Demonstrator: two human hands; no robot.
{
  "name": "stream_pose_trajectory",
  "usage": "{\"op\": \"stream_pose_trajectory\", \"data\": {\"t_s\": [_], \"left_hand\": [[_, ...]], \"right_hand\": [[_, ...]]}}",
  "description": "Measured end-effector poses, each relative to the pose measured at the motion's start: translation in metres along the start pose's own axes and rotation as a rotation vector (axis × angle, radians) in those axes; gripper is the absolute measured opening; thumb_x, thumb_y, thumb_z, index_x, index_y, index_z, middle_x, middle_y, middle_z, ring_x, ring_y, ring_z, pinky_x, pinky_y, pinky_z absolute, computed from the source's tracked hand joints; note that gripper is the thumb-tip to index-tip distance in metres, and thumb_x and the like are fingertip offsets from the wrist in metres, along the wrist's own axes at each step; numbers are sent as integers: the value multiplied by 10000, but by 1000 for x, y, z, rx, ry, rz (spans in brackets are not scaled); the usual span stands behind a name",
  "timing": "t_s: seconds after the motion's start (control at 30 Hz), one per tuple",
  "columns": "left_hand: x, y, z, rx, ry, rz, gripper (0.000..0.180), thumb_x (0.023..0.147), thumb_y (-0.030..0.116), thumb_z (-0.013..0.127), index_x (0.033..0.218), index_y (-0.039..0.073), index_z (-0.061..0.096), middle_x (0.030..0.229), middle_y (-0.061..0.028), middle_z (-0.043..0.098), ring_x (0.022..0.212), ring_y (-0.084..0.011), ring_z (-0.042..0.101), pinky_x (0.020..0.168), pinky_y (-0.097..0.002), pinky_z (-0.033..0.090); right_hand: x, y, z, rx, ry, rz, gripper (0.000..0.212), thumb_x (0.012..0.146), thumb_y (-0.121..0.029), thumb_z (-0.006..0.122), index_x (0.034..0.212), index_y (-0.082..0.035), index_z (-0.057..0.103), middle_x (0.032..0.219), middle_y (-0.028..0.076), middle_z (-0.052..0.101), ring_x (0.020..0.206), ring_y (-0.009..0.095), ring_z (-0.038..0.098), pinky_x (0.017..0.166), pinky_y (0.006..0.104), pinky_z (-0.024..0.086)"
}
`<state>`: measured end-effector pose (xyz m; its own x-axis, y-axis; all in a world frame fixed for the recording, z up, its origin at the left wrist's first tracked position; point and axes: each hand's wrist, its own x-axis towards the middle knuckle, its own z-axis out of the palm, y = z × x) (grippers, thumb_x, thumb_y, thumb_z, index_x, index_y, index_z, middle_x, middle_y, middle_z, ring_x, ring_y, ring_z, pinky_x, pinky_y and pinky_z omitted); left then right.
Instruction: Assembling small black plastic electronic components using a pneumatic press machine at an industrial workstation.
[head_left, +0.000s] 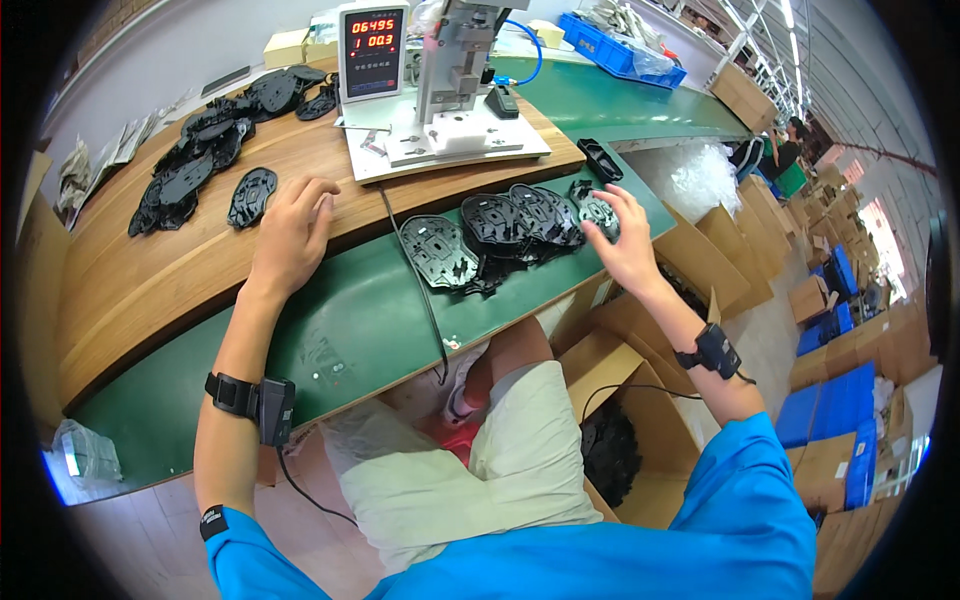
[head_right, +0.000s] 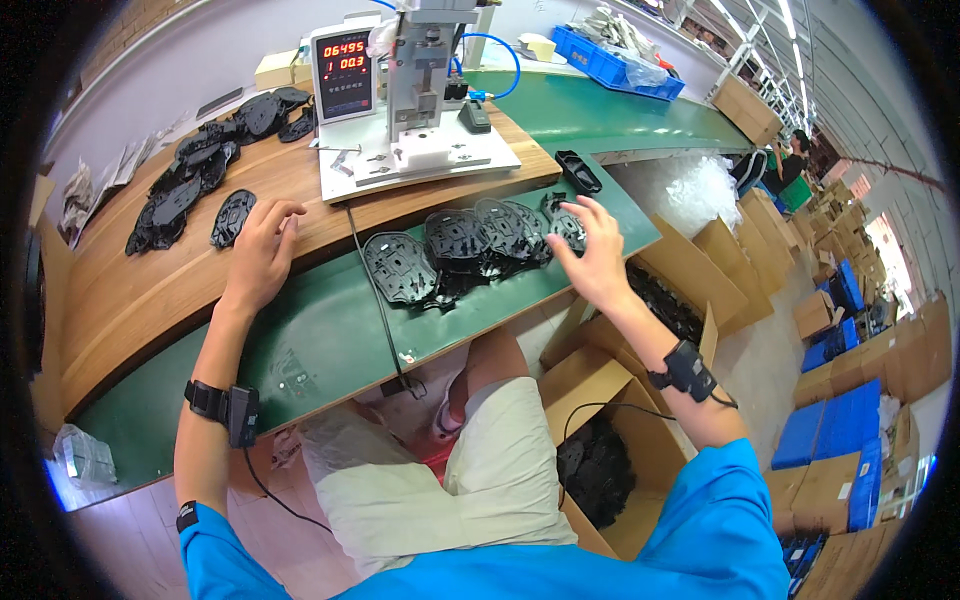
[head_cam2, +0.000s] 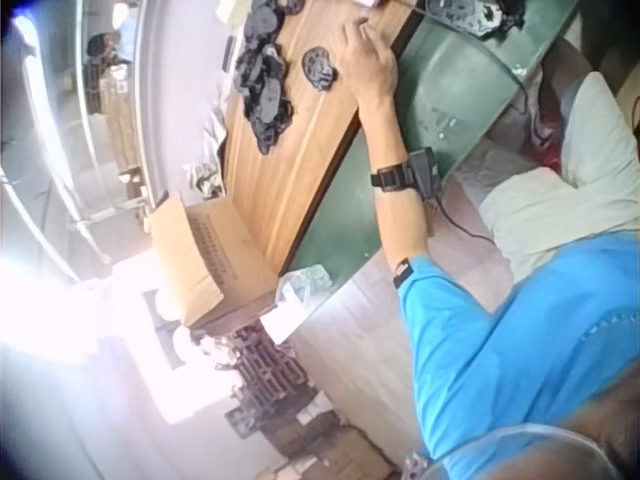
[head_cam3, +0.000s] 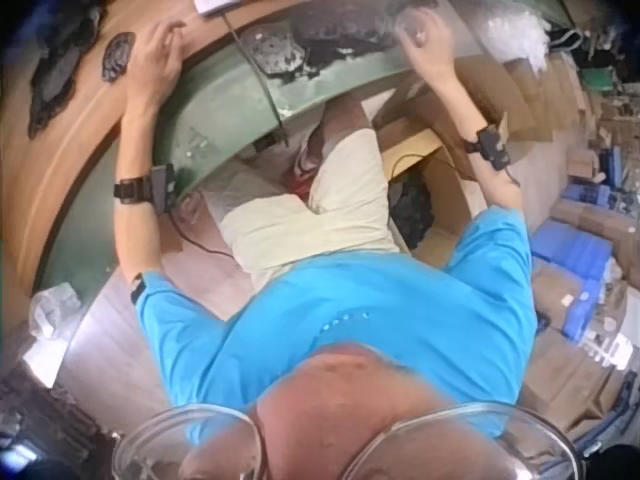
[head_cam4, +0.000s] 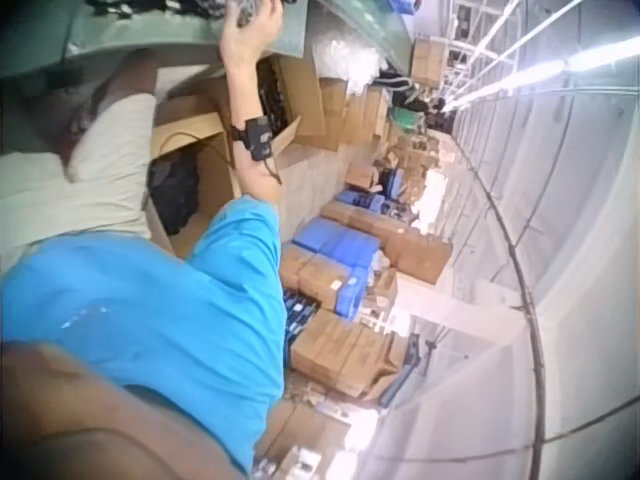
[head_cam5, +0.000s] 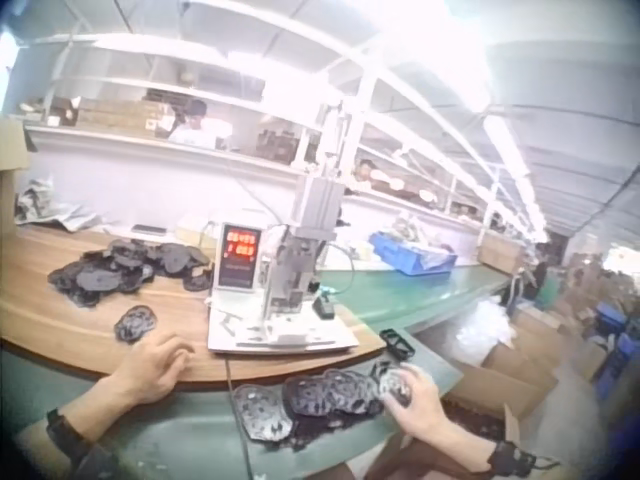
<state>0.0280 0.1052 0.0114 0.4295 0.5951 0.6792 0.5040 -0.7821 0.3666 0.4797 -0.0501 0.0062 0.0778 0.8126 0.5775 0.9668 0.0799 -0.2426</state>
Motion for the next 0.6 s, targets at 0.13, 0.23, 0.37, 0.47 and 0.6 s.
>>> {"op": "stream_pose_trajectory", "data": {"t_s": [0.13,0.23,0.37,0.47,0.6], "left_hand": [[1,3,2,25,-32,11,125,1021,96,577,1092,27,654,1089,-167,668,1047,-403,628,906,-460,512],[2,5,0,-4,-41,-33,129,1021,92,580,1101,27,658,1094,-169,667,1047,-405,628,907,-455,515],[3,2,1,3,-17,-8,130,1017,82,588,1107,23,661,1096,-176,667,1059,-402,632,918,-456,512],[1,2,-1,-7,-30,-11,126,1014,81,588,1102,28,662,1098,-168,672,1063,-397,632,938,-454,501],[2,2,-2,-11,-9,17,124,1015,87,588,1096,26,660,1094,-162,673,1056,-393,631,935,-455,498]], "right_hand": [[-4,-49,-6,44,-122,-227,609,832,-287,869,1383,-161,641,1485,115,557,1381,360,493,1174,495,341],[-3,-60,0,38,-168,-306,572,814,-276,873,1331,-162,655,1432,77,591,1355,321,516,1175,487,313],[3,-55,12,104,-185,-329,380,821,-189,855,1157,-132,688,1312,39,664,1262,265,587,1128,466,349],[3,-62,11,48,-95,-424,302,783,-113,859,1027,-114,682,1319,35,673,1239,269,608,1075,454,412],[-1,-57,16,21,-85,-477,251,779,-105,861,973,-106,701,1340,33,672,1254,288,598,1079,459,421]]}}
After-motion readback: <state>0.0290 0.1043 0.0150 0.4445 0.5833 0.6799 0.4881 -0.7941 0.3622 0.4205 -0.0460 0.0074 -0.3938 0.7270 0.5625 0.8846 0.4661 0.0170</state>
